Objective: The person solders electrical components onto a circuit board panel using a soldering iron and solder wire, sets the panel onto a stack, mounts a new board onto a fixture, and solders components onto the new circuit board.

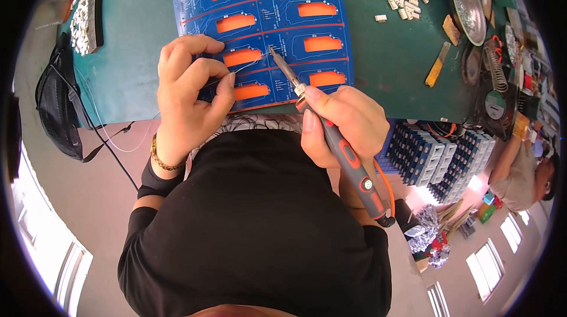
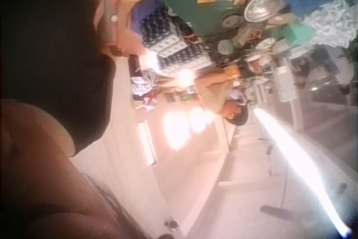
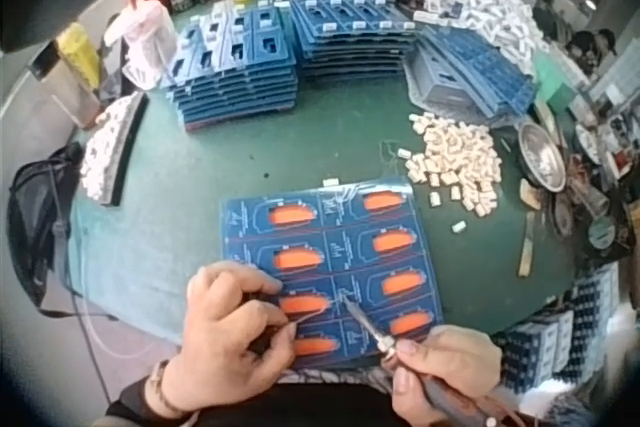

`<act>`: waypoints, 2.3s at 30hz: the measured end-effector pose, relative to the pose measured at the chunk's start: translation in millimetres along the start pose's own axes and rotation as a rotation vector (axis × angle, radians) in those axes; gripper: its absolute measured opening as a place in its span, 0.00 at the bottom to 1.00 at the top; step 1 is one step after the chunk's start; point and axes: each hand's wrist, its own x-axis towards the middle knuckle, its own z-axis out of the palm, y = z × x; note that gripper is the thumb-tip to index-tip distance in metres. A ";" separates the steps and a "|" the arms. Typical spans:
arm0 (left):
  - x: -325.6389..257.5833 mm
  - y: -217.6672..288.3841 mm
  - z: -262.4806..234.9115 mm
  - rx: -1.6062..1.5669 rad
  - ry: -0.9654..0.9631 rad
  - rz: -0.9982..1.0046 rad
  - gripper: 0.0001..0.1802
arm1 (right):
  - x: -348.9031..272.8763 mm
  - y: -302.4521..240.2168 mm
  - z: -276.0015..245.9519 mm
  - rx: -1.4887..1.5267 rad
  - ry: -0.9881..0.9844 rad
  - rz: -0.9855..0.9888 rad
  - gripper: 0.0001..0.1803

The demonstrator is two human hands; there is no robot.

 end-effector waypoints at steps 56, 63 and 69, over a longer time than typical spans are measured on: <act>-8.1 30.6 -4.0 0.139 -0.220 0.036 0.09 | -15.3 -32.1 -21.1 -0.001 -0.080 0.091 0.14; -2.5 30.9 -2.5 0.152 -0.229 0.048 0.08 | -16.0 -36.6 -22.5 -0.022 -0.085 0.153 0.14; -1.1 32.1 -0.9 0.144 -0.233 0.051 0.08 | -19.6 -39.9 -24.7 -0.024 -0.079 0.189 0.14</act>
